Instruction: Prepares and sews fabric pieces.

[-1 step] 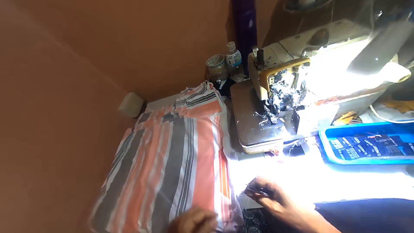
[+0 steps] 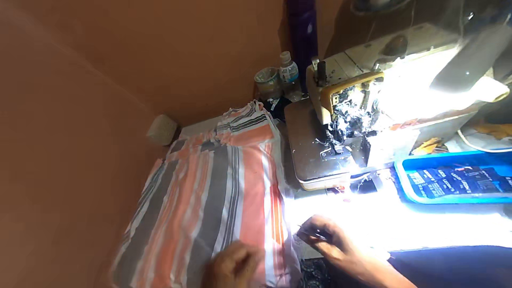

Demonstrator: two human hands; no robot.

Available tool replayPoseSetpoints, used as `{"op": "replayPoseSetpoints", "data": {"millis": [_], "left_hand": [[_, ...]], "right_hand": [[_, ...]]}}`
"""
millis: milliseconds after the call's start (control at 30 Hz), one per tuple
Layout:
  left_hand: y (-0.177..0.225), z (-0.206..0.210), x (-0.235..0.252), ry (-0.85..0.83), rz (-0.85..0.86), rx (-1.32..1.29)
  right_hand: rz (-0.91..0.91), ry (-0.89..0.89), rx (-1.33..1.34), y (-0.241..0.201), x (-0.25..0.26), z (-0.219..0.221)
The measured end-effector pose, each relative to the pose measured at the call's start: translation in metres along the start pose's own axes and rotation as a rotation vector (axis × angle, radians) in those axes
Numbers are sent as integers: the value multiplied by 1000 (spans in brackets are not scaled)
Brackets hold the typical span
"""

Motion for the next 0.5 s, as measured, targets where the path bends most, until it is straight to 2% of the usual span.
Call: {"op": "replayPoseSetpoints", "data": {"millis": [67, 100, 200, 267, 367, 500], "left_hand": [[-7, 20, 31, 296, 18, 138], [-10, 32, 44, 348, -22, 204], [-17, 60, 63, 418, -101, 362], [-15, 61, 67, 481, -141, 451], [-12, 50, 71, 602, -161, 560], [2, 8, 68, 488, 1, 604]], "right_hand": [[-89, 100, -70, -1, 17, 17], [-121, 133, -125, 0, 26, 24], [-89, 134, -248, 6, 49, 45], [-21, 89, -282, 14, 55, 55], [-24, 63, -322, 21, 53, 60], [-63, -3, -322, 18, 48, 55]]}}
Point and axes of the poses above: each hand's wrist, its own x-axis towards the middle knuckle, its own z-axis out of the palm, y = z × x, the point moved 2 cm from there along x, towards the middle knuckle, and after that the axes turned 13 degrees about y, right-handed, at the moved point
